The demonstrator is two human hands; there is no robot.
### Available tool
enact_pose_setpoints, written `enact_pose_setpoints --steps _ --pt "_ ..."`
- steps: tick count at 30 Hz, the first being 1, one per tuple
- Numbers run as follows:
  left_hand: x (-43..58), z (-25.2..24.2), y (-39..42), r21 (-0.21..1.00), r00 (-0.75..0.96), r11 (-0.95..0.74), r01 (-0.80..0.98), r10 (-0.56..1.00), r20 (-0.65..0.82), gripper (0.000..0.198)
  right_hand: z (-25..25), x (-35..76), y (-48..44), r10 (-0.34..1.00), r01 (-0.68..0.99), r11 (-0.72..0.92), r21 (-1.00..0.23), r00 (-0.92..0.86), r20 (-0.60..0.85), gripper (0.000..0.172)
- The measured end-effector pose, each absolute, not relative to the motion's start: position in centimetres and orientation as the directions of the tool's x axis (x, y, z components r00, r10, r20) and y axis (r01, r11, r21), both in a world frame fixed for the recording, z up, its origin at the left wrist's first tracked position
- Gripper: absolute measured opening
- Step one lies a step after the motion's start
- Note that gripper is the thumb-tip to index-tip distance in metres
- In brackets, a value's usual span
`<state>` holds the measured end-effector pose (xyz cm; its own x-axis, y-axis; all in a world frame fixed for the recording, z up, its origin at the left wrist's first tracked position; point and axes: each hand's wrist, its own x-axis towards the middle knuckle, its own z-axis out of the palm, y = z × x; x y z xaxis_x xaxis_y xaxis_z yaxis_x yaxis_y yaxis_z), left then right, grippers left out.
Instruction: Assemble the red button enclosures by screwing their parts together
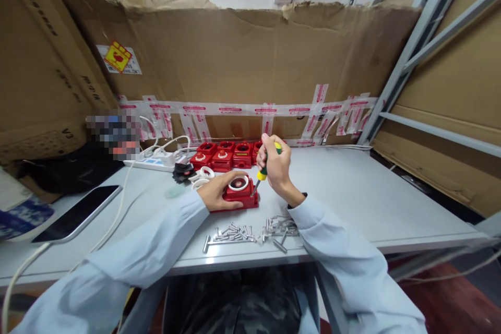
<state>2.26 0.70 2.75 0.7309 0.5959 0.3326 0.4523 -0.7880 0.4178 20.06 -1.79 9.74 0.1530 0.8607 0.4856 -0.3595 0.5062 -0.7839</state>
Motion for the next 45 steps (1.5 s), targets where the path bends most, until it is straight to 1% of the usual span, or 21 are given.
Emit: enact_pose_setpoints --steps 4,10,14,16,18,20,22,23,24,25,26,27,28,30,32,35,38,41,45 --pt "2.3 2.6 0.8 0.415 0.727 -0.789 0.452 0.596 0.341 0.073 9.7 19.9 -1.8 0.861 -0.361 0.508 -0.782 0.172 0.479 0.038" --pt "2.4 2.5 0.9 0.417 0.721 -0.78 0.466 0.608 0.332 0.074 9.4 19.6 -1.9 0.826 -0.329 0.563 -0.758 0.226 0.516 0.037" --pt "2.4 2.5 0.9 0.416 0.722 -0.779 0.469 0.61 0.328 0.074 9.3 19.6 -1.8 0.829 -0.316 0.558 -0.767 0.238 0.505 0.036" --pt "2.4 2.5 0.9 0.416 0.725 -0.782 0.465 0.606 0.328 0.074 9.3 19.6 -1.8 0.833 -0.289 0.552 -0.782 0.241 0.498 0.034" --pt "2.4 2.5 0.9 0.417 0.728 -0.785 0.459 0.601 0.331 0.074 9.3 19.7 -1.9 0.825 -0.214 0.559 -0.801 0.233 0.514 0.031" --pt "2.4 2.5 0.9 0.42 0.729 -0.786 0.454 0.598 0.332 0.074 9.4 19.8 -2.3 0.802 -0.054 0.584 -0.81 0.19 0.566 0.028" --pt "2.4 2.6 0.9 0.42 0.73 -0.787 0.452 0.596 0.333 0.073 9.8 20.0 -2.7 0.763 0.218 0.605 -0.766 0.115 0.636 0.029" --pt "2.4 2.6 0.9 0.418 0.732 -0.789 0.45 0.594 0.333 0.074 10.1 20.1 -2.9 0.742 0.387 0.593 -0.706 0.077 0.666 0.03" --pt "2.4 2.6 1.0 0.417 0.733 -0.791 0.449 0.592 0.334 0.074 10.4 20.2 -3.2 0.724 0.559 0.551 -0.62 0.048 0.688 0.032" --pt "2.4 2.6 1.0 0.415 0.735 -0.793 0.447 0.59 0.335 0.074 10.9 20.3 -3.4 0.713 0.712 0.476 -0.516 0.031 0.7 0.034" --pt "2.4 2.6 1.0 0.413 0.736 -0.794 0.447 0.588 0.335 0.074 11.3 20.4 -3.5 0.711 0.829 0.381 -0.408 0.019 0.703 0.036" --pt "2.4 2.6 1.0 0.411 0.737 -0.795 0.446 0.587 0.336 0.073 11.7 20.4 -3.7 0.717 0.906 0.289 -0.309 0.009 0.697 0.038" --pt "2.4 2.5 1.0 0.409 0.737 -0.796 0.446 0.586 0.337 0.073 12.1 20.3 -3.8 0.731 0.949 0.218 -0.228 -0.003 0.683 0.04" --pt "2.5 2.5 1.0 0.408 0.737 -0.796 0.447 0.586 0.337 0.073 12.8 20.2 -3.9 0.766 0.98 0.155 -0.128 -0.038 0.641 0.043" --pt "2.5 2.5 1.0 0.409 0.734 -0.795 0.448 0.588 0.34 0.073 13.4 20.0 -4.0 0.802 0.98 0.174 -0.1 -0.082 0.591 0.042" --pt "2.5 2.5 1.1 0.417 0.732 -0.794 0.443 0.588 0.343 0.073 14.2 20.0 -4.3 0.848 0.938 0.311 -0.155 -0.2 0.491 0.031" --pt "2.5 2.5 1.1 0.422 0.731 -0.792 0.441 0.59 0.343 0.073 15.0 20.4 -4.6 0.848 0.853 0.467 -0.235 -0.356 0.393 0.02" --pt "2.5 2.6 1.0 0.425 0.73 -0.789 0.443 0.593 0.34 0.073 15.4 21.2 -4.5 0.852 0.827 0.498 -0.26 -0.411 0.324 0.016" --pt "2.5 2.7 0.8 0.432 0.724 -0.781 0.452 0.604 0.334 0.074 15.7 22.5 -4.0 0.87 0.84 0.479 -0.254 -0.415 0.266 0.018"
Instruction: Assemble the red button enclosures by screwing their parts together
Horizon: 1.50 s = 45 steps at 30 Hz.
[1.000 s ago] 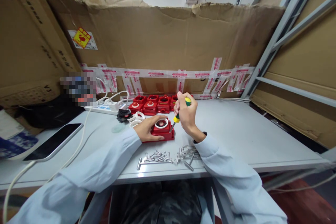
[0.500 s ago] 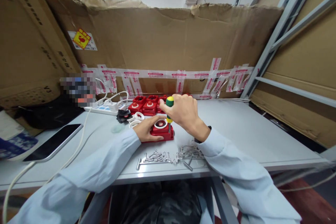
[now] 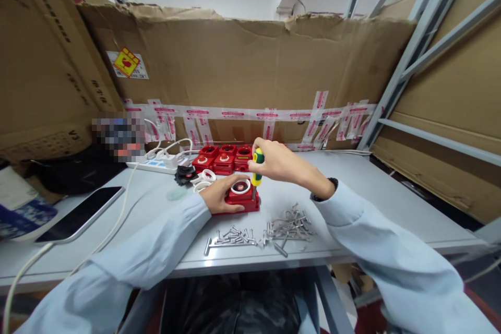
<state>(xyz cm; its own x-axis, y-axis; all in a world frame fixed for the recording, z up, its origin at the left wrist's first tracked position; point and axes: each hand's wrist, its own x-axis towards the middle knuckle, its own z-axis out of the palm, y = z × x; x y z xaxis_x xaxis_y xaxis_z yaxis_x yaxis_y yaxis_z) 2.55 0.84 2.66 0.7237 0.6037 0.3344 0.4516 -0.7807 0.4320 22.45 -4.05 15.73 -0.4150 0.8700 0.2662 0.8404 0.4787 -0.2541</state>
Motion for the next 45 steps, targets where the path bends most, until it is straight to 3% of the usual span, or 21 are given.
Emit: enact_pose_setpoints --steps 8,10,13,15,18,22,24,26,29,33,35,41,43,45 --pt "2.5 2.8 0.8 0.433 0.725 -0.775 0.46 0.609 0.321 0.075 17.9 23.1 -3.4 0.723 0.714 0.688 -0.129 -0.689 0.045 0.024" --pt "2.5 2.7 0.9 0.431 0.724 -0.778 0.458 0.607 0.327 0.074 17.7 22.8 -3.3 0.783 0.785 0.619 -0.021 -0.615 0.094 0.03" --pt "2.5 2.7 1.0 0.432 0.727 -0.782 0.45 0.601 0.331 0.073 16.8 22.1 -3.1 0.866 0.913 0.368 0.178 -0.406 0.292 0.047" --pt "2.5 2.7 1.0 0.437 0.729 -0.781 0.447 0.601 0.329 0.074 16.4 21.7 -2.9 0.872 0.929 0.298 0.218 -0.358 0.335 0.049" --pt "2.5 2.7 1.0 0.441 0.727 -0.778 0.447 0.603 0.328 0.074 16.8 21.8 -2.9 0.834 0.868 0.473 0.153 -0.497 0.24 0.035" --pt "2.5 2.7 1.0 0.445 0.727 -0.773 0.453 0.609 0.318 0.075 18.2 22.8 -3.6 0.637 0.641 0.768 -0.006 -0.761 0.124 0.017" --pt "2.6 2.8 1.0 0.45 0.725 -0.768 0.455 0.613 0.314 0.075 18.3 23.1 -3.9 0.673 0.673 0.739 -0.036 -0.735 0.08 0.02" --pt "2.6 2.8 0.9 0.45 0.723 -0.77 0.453 0.612 0.319 0.075 17.8 23.0 -3.9 0.786 0.791 0.612 0.029 -0.611 0.091 0.028" --pt "2.5 2.7 0.9 0.442 0.725 -0.773 0.455 0.61 0.32 0.075 16.7 22.7 -3.6 0.865 0.897 0.416 0.15 -0.441 0.238 0.034" --pt "2.5 2.6 1.0 0.433 0.727 -0.774 0.462 0.61 0.316 0.075 16.7 22.8 -3.4 0.745 0.761 0.649 0.011 -0.638 0.194 0.012" --pt "2.5 2.6 1.0 0.432 0.73 -0.776 0.46 0.607 0.313 0.076 17.0 23.0 -3.5 0.69 0.687 0.723 -0.073 -0.711 0.135 0.011" --pt "2.5 2.6 1.1 0.443 0.729 -0.777 0.447 0.603 0.323 0.075 16.7 22.8 -3.6 0.842 0.87 0.494 0.014 -0.482 0.243 0.022" --pt "2.5 2.6 1.1 0.447 0.729 -0.777 0.443 0.603 0.325 0.075 16.8 22.7 -3.7 0.797 0.808 0.587 -0.054 -0.564 0.217 0.014" --pt "2.5 2.6 1.1 0.444 0.73 -0.78 0.441 0.599 0.329 0.075 17.1 22.6 -4.0 0.711 0.695 0.703 -0.153 -0.684 0.163 0.018"
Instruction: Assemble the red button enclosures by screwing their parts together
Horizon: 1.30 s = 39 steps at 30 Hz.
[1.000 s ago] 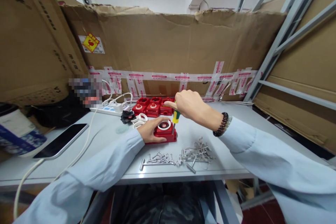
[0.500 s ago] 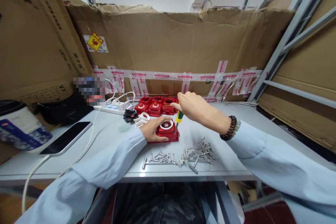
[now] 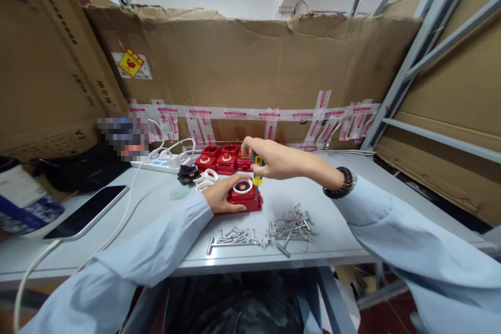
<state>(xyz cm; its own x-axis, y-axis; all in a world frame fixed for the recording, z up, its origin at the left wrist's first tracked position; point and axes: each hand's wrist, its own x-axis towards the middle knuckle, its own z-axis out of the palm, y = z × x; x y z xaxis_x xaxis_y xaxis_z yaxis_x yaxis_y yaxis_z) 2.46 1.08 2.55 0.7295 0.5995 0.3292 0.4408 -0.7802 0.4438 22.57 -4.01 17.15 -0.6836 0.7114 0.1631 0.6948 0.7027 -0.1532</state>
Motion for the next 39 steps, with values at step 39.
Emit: enact_pose_setpoints --steps 39 --pt "2.5 2.7 0.9 0.421 0.729 -0.781 0.462 0.605 0.322 0.074 16.4 22.2 -4.0 0.825 0.821 0.542 -0.18 -0.479 0.299 0.021"
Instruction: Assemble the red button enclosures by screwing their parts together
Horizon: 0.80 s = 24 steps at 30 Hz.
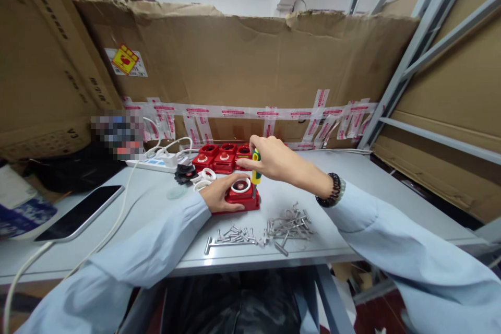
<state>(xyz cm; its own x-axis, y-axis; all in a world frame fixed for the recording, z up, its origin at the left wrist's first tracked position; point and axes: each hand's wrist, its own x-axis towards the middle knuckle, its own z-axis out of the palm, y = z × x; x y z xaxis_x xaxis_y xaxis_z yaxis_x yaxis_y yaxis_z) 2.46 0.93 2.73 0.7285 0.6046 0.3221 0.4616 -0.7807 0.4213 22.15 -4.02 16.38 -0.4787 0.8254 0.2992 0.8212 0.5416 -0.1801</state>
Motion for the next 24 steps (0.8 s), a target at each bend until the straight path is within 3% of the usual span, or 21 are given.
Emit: enact_pose_setpoints --steps 2,5,10,14,18,22,24 --pt "2.46 2.75 0.92 0.425 0.729 -0.777 0.464 0.608 0.316 0.074 16.4 22.18 -4.1 0.824 0.808 0.549 -0.214 -0.478 0.304 0.019" --pt "2.49 2.81 0.88 0.427 0.735 -0.778 0.46 0.604 0.31 0.075 16.56 22.48 -4.22 0.791 0.742 0.611 -0.275 -0.559 0.248 0.03" --pt "2.5 2.82 0.83 0.429 0.731 -0.778 0.459 0.605 0.315 0.074 16.42 22.72 -4.27 0.77 0.724 0.634 -0.272 -0.558 0.309 0.016" --pt "2.43 2.62 0.91 0.426 0.738 -0.788 0.445 0.592 0.323 0.074 16.04 22.5 -4.36 0.756 0.682 0.654 -0.328 -0.585 0.293 0.032" --pt "2.43 2.53 1.0 0.427 0.732 -0.786 0.447 0.596 0.331 0.074 15.78 22.4 -4.48 0.805 0.769 0.576 -0.277 -0.474 0.357 0.023" --pt "2.46 2.66 0.95 0.439 0.734 -0.782 0.442 0.597 0.324 0.075 15.8 22.61 -4.53 0.793 0.72 0.605 -0.34 -0.506 0.34 0.036" --pt "2.46 2.71 0.91 0.439 0.734 -0.782 0.442 0.597 0.323 0.075 15.85 22.67 -4.58 0.802 0.728 0.595 -0.34 -0.516 0.3 0.035"
